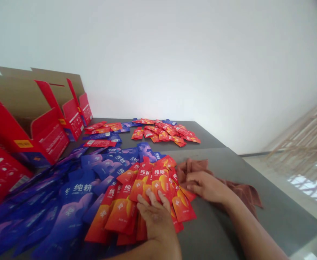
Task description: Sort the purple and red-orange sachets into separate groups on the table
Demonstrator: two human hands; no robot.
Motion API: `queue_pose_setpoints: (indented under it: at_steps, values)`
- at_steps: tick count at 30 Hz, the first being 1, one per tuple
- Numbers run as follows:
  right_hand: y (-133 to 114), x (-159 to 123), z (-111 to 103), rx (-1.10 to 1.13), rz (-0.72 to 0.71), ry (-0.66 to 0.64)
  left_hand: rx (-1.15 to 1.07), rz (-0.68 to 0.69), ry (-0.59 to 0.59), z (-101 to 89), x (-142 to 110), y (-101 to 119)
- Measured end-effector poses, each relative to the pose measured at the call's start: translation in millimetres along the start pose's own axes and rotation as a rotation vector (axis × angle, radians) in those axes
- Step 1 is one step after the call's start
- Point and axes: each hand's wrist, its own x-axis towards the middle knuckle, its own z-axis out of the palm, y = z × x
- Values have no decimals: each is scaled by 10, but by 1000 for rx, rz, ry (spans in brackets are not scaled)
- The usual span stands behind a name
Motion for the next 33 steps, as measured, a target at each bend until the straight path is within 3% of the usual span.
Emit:
queue_pose_setpoints:
  at_steps: [2,5,8,12,17,23,26,29,31,33]
  values:
    - [-140,-13,78,-78,-28,-76,29,-4,18,12,-7,8]
    - [-313,59,182,-128,-62,-49,26,-31,58,59,-12,35]
    - [-284,83,149,55,-105,-56,-20,-58,96,117,-7,62]
    - [-122,7,22,282,-111,93,-24,-53,118,150,0,74]
    - [-335,38,219,-85,-19,6,-1,-47,119,131,5,68]
    - [-603,107,554,-247,7,130,17,-78,125,169,31,96]
    - [-554,89,502,20,-10,149,55,-109,138,202,52,111]
    - [-452,53,314,336,-100,236,79,-137,143,229,69,114]
    - [-408,33,207,327,-89,312,73,-123,134,241,75,106]
    - [-407,32,183,166,-16,256,63,-100,126,242,78,93]
